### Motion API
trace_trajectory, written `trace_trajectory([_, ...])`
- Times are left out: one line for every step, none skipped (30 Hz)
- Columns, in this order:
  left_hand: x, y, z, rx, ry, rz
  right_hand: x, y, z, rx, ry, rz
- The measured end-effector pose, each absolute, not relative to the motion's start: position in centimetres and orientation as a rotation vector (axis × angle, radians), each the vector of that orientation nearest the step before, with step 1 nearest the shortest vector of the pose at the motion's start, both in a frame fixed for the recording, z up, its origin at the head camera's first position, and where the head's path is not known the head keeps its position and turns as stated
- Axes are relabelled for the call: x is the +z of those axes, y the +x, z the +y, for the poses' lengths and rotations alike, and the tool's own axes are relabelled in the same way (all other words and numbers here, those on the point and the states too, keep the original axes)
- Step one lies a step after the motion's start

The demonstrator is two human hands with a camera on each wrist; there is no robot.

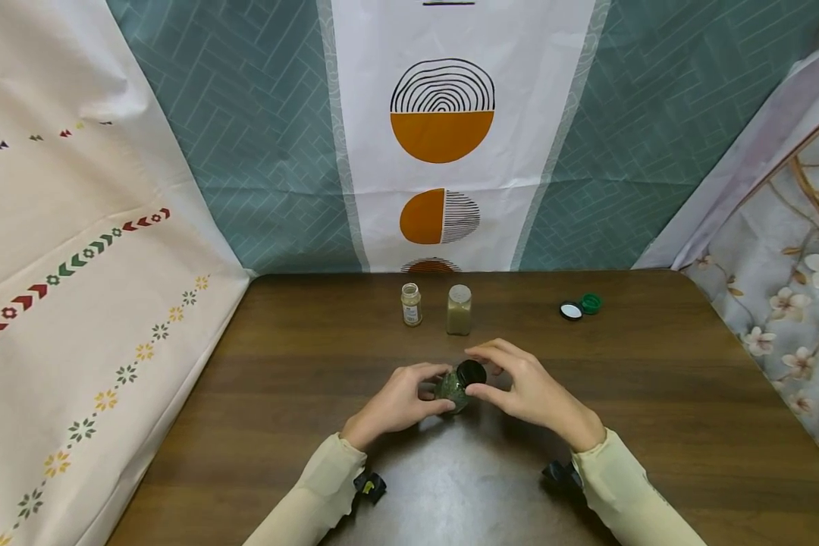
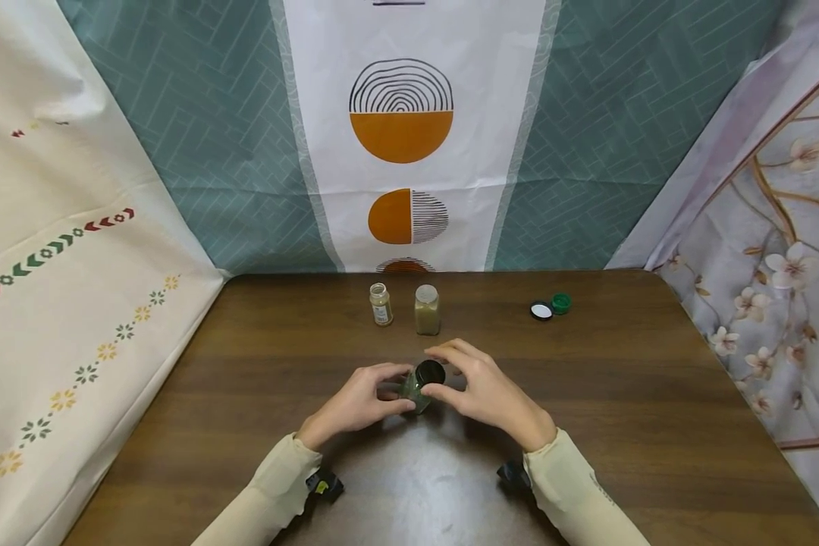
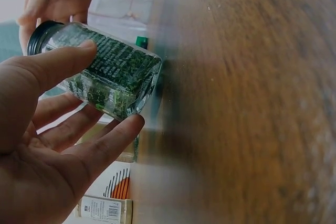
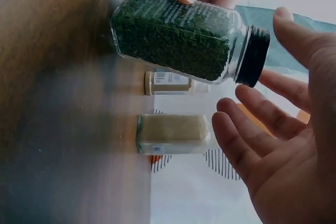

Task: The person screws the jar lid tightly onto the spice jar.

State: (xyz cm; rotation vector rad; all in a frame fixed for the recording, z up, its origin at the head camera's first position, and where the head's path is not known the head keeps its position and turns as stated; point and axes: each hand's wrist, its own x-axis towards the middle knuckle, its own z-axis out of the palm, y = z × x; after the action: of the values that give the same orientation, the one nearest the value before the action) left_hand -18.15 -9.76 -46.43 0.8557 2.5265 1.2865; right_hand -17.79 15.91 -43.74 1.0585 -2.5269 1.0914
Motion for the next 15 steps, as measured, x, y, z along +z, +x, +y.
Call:
trace_trajectory([-46.42, -18.1, -9.77, 1.287, 0.853, 2.525, -43.7, -17.77, 15.96, 1.094, 1.071, -2.526])
trace_trajectory([-46.44, -18.08, -9.77, 1.284, 0.852, 2.526, -43.64, -17.77, 16.01, 1.1, 1.085, -2.524])
trace_trajectory([-46.44, -18.06, -9.76, 1.292, 0.846, 2.518, -43.58, -17.78, 16.06, 1.103, 1.103, -2.515])
trace_trajectory([-46.44, -18.06, -9.75, 1.297, 0.844, 2.512, -43.53, -17.8, 16.11, 1.105, 1.121, -2.503])
trace_trajectory([-46.43, -18.07, -9.74, 1.306, 0.843, 2.506, -43.46, -17.81, 16.17, 1.113, 1.138, -2.492])
trace_trajectory([-46.41, -18.06, -9.73, 1.312, 0.84, 2.5, -43.37, -17.82, 16.22, 1.126, 1.155, -2.482])
trace_trajectory([-46.36, -18.05, -9.73, 1.315, 0.839, 2.498, -43.28, -17.83, 16.25, 1.137, 1.173, -2.472])
trace_trajectory([-46.35, -18.06, -9.73, 1.32, 0.841, 2.496, -43.17, -17.81, 16.26, 1.152, 1.188, -2.466])
trace_trajectory([-46.33, -18.04, -9.74, 1.323, 0.837, 2.494, -43.07, -17.78, 16.26, 1.161, 1.201, -2.464])
trace_trajectory([-46.32, -18.05, -9.74, 1.325, 0.836, 2.491, -43.0, -17.73, 16.27, 1.171, 1.211, -2.464])
trace_trajectory([-46.33, -18.05, -9.74, 1.328, 0.834, 2.488, -42.93, -17.68, 16.27, 1.178, 1.218, -2.465])
trace_trajectory([-46.35, -18.05, -9.74, 1.329, 0.832, 2.485, -42.88, -17.62, 16.27, 1.181, 1.222, -2.466])
trace_trajectory([-46.38, -18.06, -9.73, 1.331, 0.831, 2.483, -42.85, -17.57, 16.27, 1.183, 1.226, -2.467])
trace_trajectory([-46.39, -18.06, -9.72, 1.334, 0.83, 2.48, -42.82, -17.53, 16.27, 1.183, 1.228, -2.467])
trace_trajectory([-46.4, -18.07, -9.71, 1.335, 0.829, 2.479, -42.82, -17.5, 16.29, 1.179, 1.229, -2.465])
